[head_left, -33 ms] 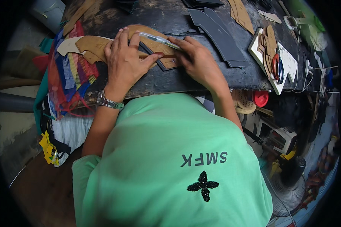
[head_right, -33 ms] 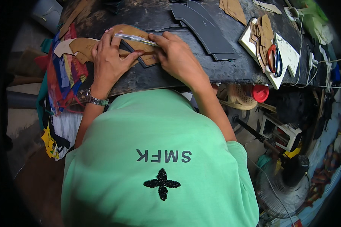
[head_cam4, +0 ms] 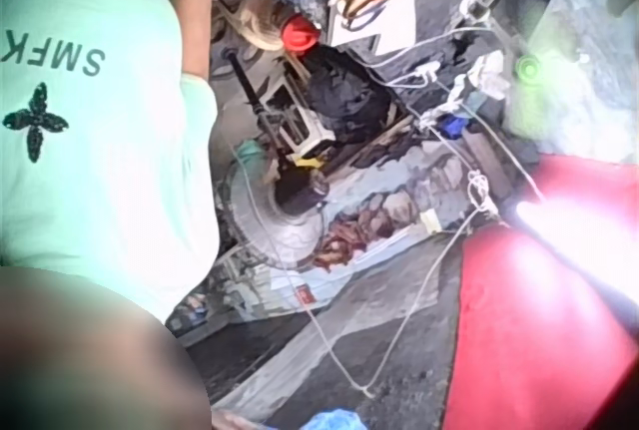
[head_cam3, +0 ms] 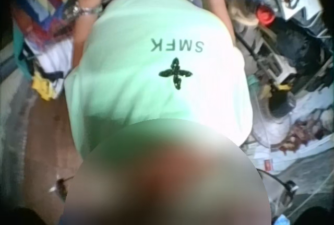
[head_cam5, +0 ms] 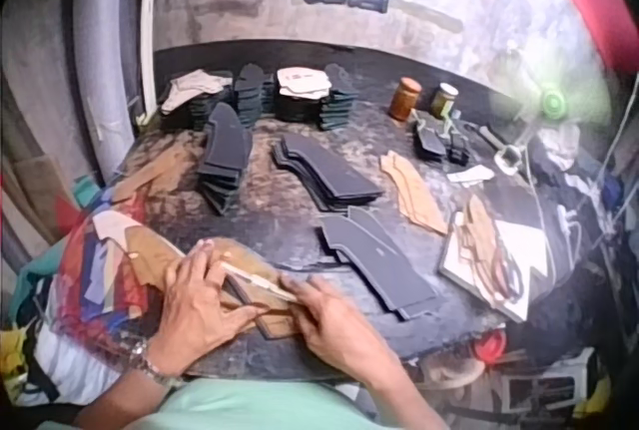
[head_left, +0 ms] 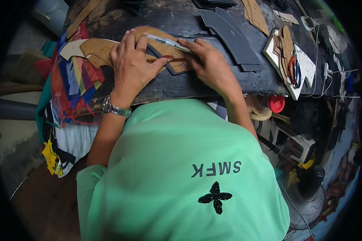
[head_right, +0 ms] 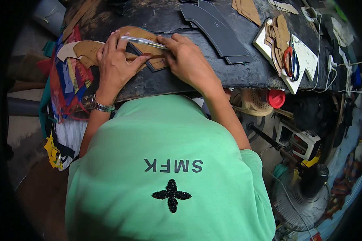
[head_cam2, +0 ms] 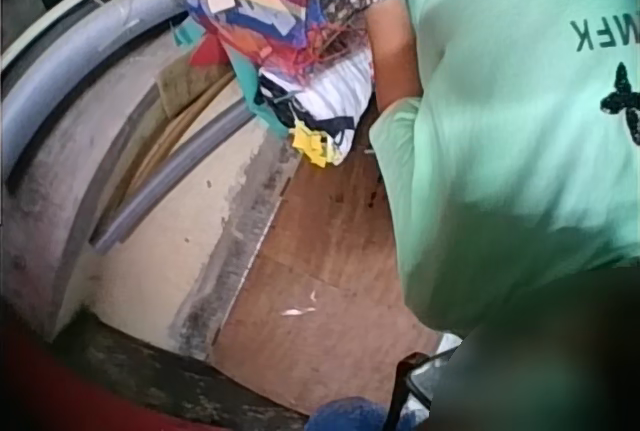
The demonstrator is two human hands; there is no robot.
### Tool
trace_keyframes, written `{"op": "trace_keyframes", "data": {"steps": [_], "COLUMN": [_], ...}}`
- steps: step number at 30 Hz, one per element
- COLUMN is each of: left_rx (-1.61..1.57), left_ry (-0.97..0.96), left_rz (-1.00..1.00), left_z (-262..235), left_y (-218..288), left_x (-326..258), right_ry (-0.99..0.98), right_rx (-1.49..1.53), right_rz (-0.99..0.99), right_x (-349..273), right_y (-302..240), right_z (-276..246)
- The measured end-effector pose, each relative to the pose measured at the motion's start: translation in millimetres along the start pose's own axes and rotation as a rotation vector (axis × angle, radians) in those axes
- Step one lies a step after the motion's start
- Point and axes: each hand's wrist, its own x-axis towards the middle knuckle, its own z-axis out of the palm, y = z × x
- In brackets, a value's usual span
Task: The person repeatedly places a cardboard template on dark material, marks the outline with a pen, and cuts along the line with scissors. The cut pieces are stacked on the table.
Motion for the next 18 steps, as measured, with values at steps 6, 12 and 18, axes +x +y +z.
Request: {"op": "trace_keyframes", "data": {"steps": [6,12,18], "left_rx": [-0.018,-0.124,0.008], "left_ry": [0.025,0.11,0.037], "left_rz": [-0.02,-0.05,-0.014], "left_z": [0.6,2.0,2.3], "left_y": [1.2,0.7,0.1], "left_x": [-1.0,3.0,1.0], "right_ry": [-0.035,0.283,0.299], "right_rx": [0.102,0.293,0.504], "right_rz": [0.047,0.188,0.017], "right_x": [-1.1,0.5,-8.7], "right_y": [1.5,6.4,6.8], "right_z": [-3.0,-8.6,-15.5]}}
